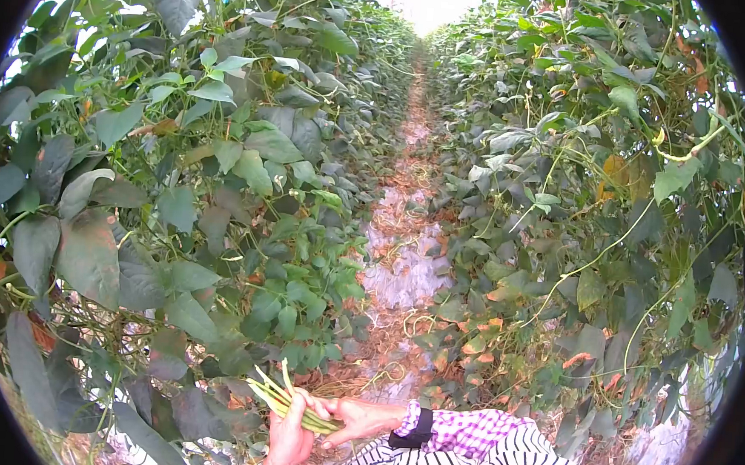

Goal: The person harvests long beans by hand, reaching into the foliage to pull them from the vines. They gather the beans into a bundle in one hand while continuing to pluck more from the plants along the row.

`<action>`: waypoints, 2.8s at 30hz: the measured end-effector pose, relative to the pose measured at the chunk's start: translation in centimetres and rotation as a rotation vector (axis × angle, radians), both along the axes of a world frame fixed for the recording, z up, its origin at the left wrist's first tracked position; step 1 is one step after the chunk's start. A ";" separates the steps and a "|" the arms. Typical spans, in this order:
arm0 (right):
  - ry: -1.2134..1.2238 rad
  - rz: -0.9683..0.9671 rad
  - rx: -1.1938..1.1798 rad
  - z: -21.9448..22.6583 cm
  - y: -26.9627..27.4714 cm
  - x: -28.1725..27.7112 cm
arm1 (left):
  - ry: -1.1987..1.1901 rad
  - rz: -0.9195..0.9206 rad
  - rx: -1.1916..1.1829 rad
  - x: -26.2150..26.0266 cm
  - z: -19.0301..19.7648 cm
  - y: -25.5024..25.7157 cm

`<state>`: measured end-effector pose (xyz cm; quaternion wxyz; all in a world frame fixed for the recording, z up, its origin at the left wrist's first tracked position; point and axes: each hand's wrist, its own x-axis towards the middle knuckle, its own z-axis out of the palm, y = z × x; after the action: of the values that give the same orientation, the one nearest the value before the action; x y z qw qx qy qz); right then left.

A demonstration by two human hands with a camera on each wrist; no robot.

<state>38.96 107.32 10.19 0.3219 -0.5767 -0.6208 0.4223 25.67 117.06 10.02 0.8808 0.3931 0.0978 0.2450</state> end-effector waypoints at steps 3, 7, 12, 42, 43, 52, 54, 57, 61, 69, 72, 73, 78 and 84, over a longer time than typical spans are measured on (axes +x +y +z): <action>0.129 -0.001 0.062 -1.7 0.9 -1.8 | -0.027 0.058 -0.038 0.0 1.3 0.2; 0.102 0.069 0.062 0.1 1.2 -2.8 | -0.005 0.107 0.104 -1.2 1.8 1.0; 0.044 0.169 0.116 -2.1 2.3 -3.8 | -0.087 -0.131 0.115 -3.5 1.8 2.4; -1.106 0.363 0.287 22.6 10.3 -4.4 | 0.203 0.374 -0.060 -13.0 2.4 2.2; -1.160 0.396 0.305 22.8 10.7 -4.8 | 0.204 0.370 -0.049 -13.0 2.3 2.2; -1.224 0.471 0.590 22.8 11.2 -8.6 | 0.509 0.699 0.287 -11.3 13.2 6.5; -1.207 0.517 0.620 22.4 10.8 -9.5 | 0.638 0.813 0.309 -10.7 17.5 7.3; -1.150 0.595 0.665 21.4 10.3 -11.2 | 0.650 0.919 0.360 -12.2 18.2 6.4; -1.103 0.681 0.720 20.7 9.5 -12.9 | 0.705 1.003 0.418 -13.3 21.0 5.3; -1.065 0.803 0.768 20.4 8.5 -14.5 | 0.721 1.076 0.233 -10.5 26.1 3.0; -1.052 0.827 0.776 20.4 8.0 -14.9 | 0.737 1.073 0.166 -10.2 26.2 2.1; -1.054 0.835 0.774 20.3 7.9 -15.2 | 0.738 1.067 0.150 -10.5 25.9 2.3; -1.091 0.724 0.722 20.8 6.9 -13.4 | 0.629 0.950 0.166 -11.9 19.5 2.3; -1.062 0.519 0.538 18.4 4.4 -7.9 | 0.528 0.789 0.136 -9.8 7.1 -1.5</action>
<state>31.11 111.76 28.62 -0.0083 -0.4373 -0.8989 -0.0265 15.83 115.55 17.17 0.6380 0.4317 0.4436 0.4581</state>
